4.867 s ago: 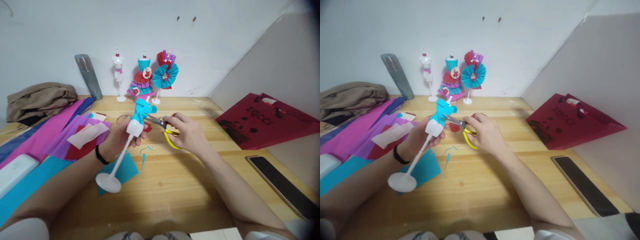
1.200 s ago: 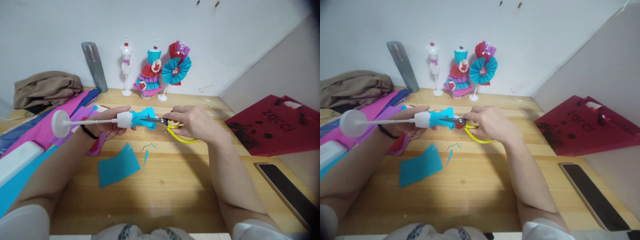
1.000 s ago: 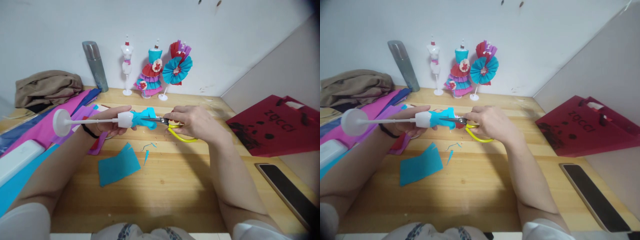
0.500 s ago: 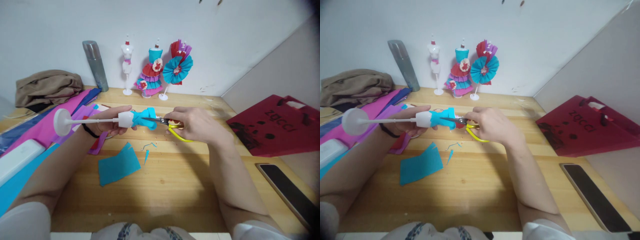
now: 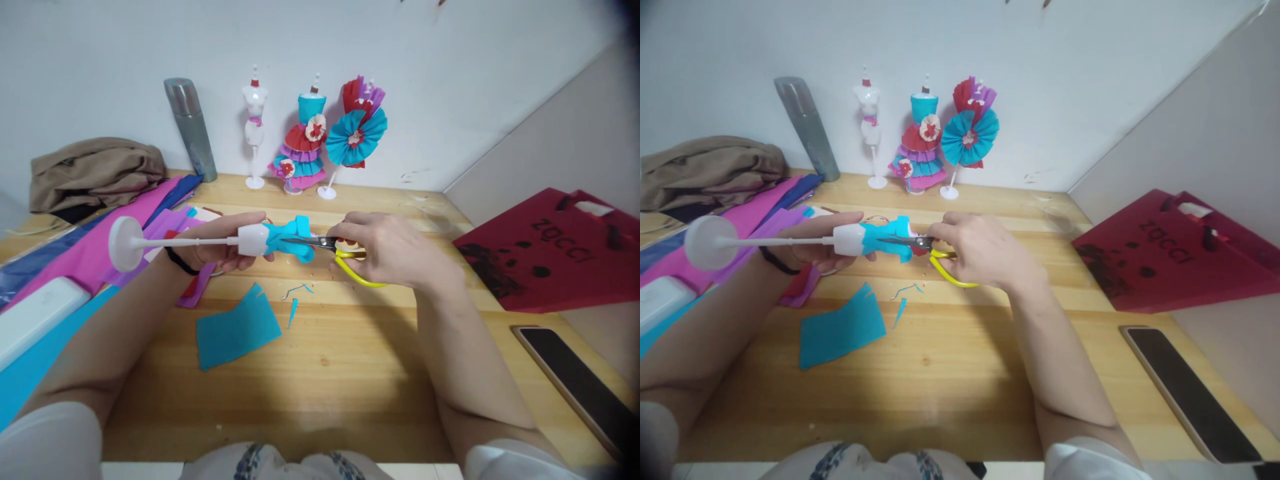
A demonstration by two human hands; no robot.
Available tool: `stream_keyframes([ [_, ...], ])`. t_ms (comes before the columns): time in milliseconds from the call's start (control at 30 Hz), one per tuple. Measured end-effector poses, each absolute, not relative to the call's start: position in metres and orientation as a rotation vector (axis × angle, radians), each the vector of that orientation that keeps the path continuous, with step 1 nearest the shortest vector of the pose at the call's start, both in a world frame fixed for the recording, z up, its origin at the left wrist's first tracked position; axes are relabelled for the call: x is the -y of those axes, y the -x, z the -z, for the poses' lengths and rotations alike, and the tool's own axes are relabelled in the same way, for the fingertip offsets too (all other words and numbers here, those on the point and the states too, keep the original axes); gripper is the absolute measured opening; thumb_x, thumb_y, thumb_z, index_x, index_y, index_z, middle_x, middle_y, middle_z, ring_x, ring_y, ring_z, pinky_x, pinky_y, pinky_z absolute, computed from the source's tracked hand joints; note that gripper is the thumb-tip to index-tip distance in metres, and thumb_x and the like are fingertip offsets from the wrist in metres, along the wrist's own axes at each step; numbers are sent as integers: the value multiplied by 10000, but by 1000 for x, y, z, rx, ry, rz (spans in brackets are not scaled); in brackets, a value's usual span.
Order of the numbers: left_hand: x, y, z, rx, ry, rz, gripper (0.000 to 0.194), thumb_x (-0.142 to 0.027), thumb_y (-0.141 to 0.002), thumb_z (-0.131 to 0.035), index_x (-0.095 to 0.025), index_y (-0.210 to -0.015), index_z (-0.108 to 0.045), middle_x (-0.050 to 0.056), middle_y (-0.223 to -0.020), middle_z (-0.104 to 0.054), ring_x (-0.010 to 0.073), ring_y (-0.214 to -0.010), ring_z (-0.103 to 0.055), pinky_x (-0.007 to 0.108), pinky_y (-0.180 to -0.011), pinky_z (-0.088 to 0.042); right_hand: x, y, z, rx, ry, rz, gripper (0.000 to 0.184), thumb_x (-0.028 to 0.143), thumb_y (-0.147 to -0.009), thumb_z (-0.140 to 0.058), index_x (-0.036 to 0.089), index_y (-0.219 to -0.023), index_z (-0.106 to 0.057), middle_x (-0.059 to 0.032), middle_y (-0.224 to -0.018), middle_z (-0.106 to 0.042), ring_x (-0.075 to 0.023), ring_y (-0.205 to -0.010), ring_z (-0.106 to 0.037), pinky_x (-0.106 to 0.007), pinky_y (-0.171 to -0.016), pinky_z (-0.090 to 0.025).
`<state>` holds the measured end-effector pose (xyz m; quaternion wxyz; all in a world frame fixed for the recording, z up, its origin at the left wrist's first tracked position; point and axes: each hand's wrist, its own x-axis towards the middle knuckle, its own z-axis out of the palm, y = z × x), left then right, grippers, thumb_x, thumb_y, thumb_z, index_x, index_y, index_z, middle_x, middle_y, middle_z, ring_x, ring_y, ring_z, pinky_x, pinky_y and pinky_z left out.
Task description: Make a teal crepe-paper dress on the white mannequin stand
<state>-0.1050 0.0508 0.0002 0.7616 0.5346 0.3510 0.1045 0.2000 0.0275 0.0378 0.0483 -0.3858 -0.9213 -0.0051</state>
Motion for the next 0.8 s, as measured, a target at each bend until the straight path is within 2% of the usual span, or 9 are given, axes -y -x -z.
stream_keyframes([
  [200, -50, 103, -2, -792, -1174, -212, 740, -695, -981, -364, -16, -1016, -656, 45, -500, -583, 107, -385, -437, 201, -372, -288, -29, -200, -35, 2807, 1138, 25, 315, 213, -843, -542, 193, -1096, -729, -99, -960, -724, -202, -727, -604, -296, -607, -280],
  [800, -49, 101, -3, -835, -1189, -215, 729, -716, -954, -405, -42, -974, -680, 48, -506, -588, 115, -377, -464, 206, -355, -333, -28, -198, -38, 2849, 1115, 92, 259, 265, -893, -566, 229, -1083, -737, -93, -916, -744, -223, -728, -644, -322, -588, -299],
])
